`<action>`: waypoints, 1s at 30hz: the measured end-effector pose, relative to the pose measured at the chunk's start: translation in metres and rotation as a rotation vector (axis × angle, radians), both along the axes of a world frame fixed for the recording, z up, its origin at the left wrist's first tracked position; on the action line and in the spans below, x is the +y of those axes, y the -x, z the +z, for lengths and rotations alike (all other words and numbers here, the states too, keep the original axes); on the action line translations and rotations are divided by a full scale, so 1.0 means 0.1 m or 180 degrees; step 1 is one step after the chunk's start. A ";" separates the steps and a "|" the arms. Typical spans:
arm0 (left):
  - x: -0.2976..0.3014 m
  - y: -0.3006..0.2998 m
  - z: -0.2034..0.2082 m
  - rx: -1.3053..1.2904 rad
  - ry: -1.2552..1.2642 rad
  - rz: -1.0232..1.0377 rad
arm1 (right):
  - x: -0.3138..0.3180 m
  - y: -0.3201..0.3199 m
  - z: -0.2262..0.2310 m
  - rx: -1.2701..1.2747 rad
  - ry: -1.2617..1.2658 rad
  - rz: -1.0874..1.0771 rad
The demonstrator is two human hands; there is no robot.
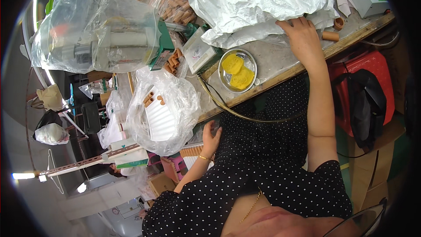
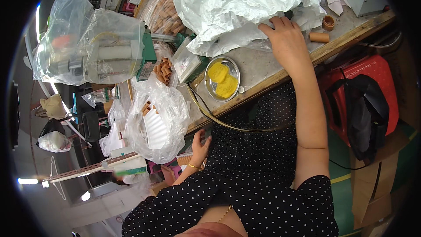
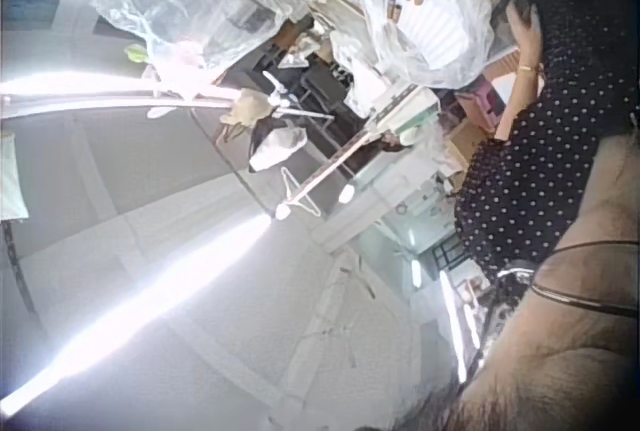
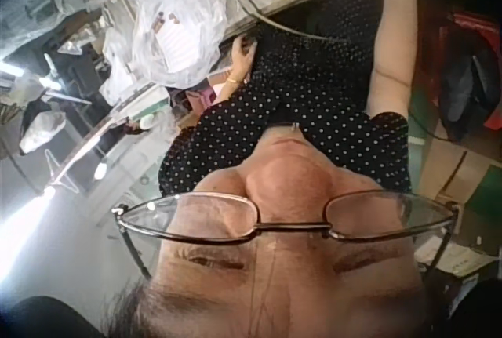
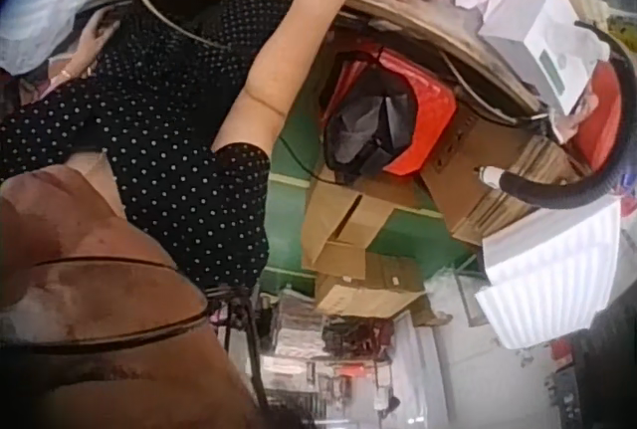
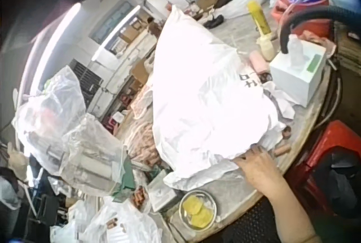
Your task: The recorder is applying adhesive to small brown tubes and assembling them with filters or bases.
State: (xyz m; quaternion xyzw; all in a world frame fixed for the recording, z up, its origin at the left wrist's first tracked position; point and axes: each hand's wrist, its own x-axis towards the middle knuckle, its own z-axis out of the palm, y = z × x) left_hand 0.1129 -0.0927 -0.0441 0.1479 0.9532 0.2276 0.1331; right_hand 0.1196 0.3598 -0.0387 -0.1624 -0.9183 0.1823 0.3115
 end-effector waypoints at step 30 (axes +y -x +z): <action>0.09 0.10 -0.31 -0.0782 0.0997 0.0037 | 0.10 -0.07 0.02 0.0472 0.1101 -0.0234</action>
